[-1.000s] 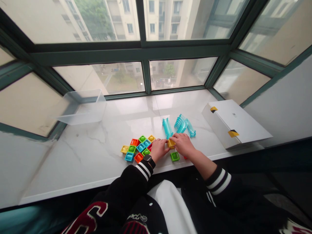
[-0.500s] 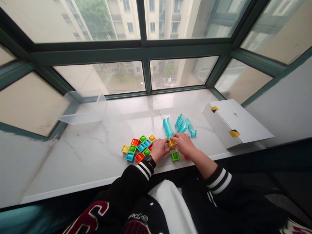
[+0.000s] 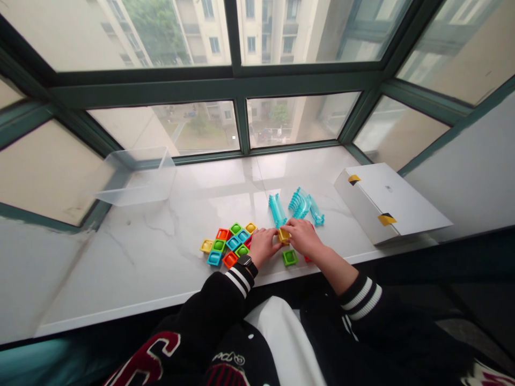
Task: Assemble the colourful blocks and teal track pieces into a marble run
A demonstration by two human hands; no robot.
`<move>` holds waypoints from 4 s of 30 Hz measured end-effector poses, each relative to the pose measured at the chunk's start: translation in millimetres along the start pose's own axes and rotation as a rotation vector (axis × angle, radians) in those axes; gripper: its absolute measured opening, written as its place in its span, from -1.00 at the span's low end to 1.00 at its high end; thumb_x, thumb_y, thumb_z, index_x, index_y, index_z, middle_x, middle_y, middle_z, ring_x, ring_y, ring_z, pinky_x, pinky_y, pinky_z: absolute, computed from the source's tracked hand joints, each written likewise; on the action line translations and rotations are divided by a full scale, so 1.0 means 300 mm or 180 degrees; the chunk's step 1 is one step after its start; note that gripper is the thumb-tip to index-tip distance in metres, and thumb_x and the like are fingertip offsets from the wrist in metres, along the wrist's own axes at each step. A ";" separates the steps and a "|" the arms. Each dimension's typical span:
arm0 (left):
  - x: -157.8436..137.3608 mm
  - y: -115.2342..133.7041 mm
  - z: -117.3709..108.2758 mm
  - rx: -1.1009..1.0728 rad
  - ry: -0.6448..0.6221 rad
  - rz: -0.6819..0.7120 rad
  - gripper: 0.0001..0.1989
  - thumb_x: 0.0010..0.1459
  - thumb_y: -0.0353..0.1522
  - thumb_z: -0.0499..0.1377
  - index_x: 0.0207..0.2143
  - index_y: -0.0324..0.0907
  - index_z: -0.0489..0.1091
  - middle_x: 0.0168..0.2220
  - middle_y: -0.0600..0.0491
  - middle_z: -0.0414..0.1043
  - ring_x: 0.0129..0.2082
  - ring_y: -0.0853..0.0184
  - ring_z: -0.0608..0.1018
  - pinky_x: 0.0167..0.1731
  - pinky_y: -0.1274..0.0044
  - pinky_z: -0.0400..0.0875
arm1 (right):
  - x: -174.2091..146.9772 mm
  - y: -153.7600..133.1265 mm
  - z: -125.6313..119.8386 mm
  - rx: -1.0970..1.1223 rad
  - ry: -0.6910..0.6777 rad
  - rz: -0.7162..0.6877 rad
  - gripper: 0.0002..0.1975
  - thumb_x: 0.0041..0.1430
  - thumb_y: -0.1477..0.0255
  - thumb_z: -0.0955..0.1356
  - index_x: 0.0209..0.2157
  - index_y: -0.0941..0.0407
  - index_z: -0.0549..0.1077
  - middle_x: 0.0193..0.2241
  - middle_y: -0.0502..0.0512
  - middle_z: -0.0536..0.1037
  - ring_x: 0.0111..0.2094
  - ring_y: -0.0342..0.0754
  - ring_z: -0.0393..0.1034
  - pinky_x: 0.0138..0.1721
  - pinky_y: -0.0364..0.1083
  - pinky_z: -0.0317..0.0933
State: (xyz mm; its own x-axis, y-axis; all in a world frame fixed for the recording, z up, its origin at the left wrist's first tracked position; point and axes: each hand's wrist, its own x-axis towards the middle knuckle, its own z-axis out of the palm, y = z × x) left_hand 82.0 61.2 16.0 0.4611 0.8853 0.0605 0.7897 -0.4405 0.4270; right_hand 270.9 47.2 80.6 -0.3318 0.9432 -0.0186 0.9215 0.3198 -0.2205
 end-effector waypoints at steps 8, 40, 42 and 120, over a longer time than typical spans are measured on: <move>-0.001 0.002 -0.001 -0.0039 -0.0010 -0.0001 -0.61 0.20 -0.07 0.37 -0.03 -0.05 0.50 -0.13 -0.02 0.63 -0.07 0.07 0.59 -0.01 0.29 0.33 | 0.001 0.005 0.004 -0.0019 0.0012 -0.0016 -0.71 0.21 0.45 0.51 -0.02 -0.02 0.62 -0.04 0.13 0.57 -0.03 0.09 0.43 0.00 0.02 0.15; -0.579 -0.405 -0.226 -0.0646 0.1149 -0.1132 -0.61 0.19 -0.25 0.28 0.08 -0.04 0.44 0.05 -0.06 0.49 0.12 0.06 0.53 0.19 0.15 0.44 | -0.054 -0.065 0.012 0.0175 0.0685 -0.0188 -0.63 0.26 0.37 0.47 0.09 0.03 0.58 0.10 0.23 0.56 0.10 0.24 0.40 0.16 0.21 0.19; -0.572 -0.404 -0.205 -0.0705 0.1165 -0.1130 -0.60 0.21 -0.24 0.25 0.09 -0.08 0.42 0.04 -0.08 0.47 0.12 0.04 0.52 0.20 0.14 0.44 | -0.067 -0.107 0.019 0.0449 0.0874 -0.0514 -0.70 0.30 0.42 0.44 0.05 0.05 0.60 0.04 0.23 0.58 0.06 0.20 0.42 0.14 0.19 0.25; -0.425 -0.194 -0.216 -0.3201 0.0224 -0.1443 -0.57 0.30 -0.11 0.01 0.04 -0.17 0.40 -0.30 0.04 0.45 -0.40 0.29 0.49 -0.35 0.43 0.49 | -0.079 -0.356 0.145 0.1888 0.0359 -0.1089 -0.27 0.23 0.36 0.50 0.38 0.02 0.28 0.22 0.30 0.47 0.24 0.21 0.38 0.27 0.22 0.31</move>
State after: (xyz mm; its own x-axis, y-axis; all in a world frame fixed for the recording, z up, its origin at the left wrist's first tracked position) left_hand -49.1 -16.4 41.8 0.1629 0.9545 -0.2496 0.1756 0.2210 0.9594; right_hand 171.6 -13.4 62.1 -0.5314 0.8120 0.2413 0.4921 0.5278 -0.6923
